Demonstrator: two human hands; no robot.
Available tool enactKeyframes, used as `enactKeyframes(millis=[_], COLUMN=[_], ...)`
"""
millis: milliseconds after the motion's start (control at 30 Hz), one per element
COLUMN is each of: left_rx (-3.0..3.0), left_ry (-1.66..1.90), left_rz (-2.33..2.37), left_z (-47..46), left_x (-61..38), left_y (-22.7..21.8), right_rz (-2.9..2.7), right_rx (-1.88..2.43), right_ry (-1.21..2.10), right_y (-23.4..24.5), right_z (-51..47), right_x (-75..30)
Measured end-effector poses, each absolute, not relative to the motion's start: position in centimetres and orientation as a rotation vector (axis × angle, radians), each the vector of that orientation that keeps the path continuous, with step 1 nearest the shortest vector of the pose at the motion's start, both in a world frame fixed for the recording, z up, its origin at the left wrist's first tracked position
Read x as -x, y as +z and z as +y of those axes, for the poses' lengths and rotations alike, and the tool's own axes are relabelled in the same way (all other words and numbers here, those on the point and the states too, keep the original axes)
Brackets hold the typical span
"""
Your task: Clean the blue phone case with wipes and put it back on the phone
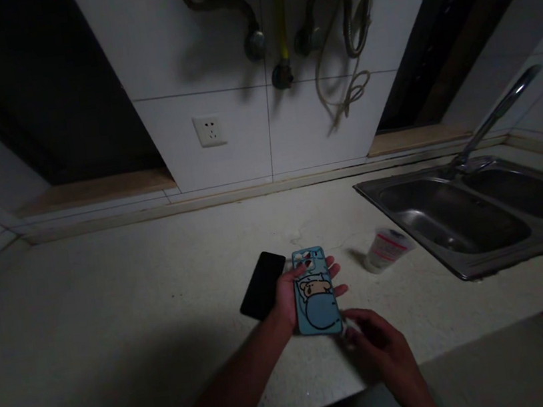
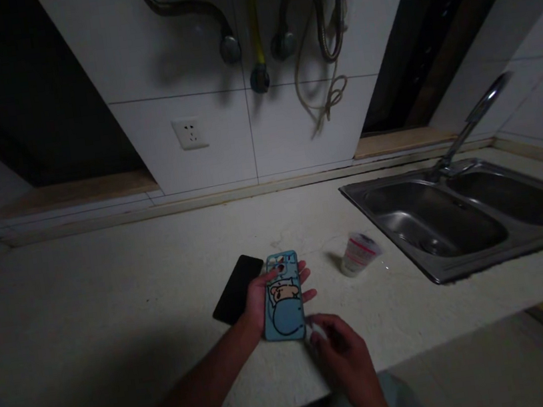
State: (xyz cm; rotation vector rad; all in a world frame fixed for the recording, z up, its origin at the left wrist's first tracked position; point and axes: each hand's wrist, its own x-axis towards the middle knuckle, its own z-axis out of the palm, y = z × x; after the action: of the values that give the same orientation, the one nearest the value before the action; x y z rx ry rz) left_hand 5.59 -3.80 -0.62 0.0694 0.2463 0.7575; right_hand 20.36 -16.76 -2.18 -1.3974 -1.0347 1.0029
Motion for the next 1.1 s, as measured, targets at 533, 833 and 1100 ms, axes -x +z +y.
enactKeyframes(millis=[533, 833, 1100], left_rx=[-0.145, -0.09, -0.123], left_ry=[0.735, 0.844, 0.793], left_rz=[0.412, 0.494, 0.38], left_z=[-3.5, -3.6, -3.1], left_x=[-7.0, -7.1, -6.2], left_y=[-1.1, -1.4, -2.2], right_rz=[-1.661, -1.952, -2.23], right_rx=[1.405, 1.402, 1.091], right_ry=[0.361, 0.199, 0.323], right_y=[2.2, 2.5, 2.4], right_z=[-8.1, -5.9, -10.7], right_x=[-19.9, -17.0, -16.8])
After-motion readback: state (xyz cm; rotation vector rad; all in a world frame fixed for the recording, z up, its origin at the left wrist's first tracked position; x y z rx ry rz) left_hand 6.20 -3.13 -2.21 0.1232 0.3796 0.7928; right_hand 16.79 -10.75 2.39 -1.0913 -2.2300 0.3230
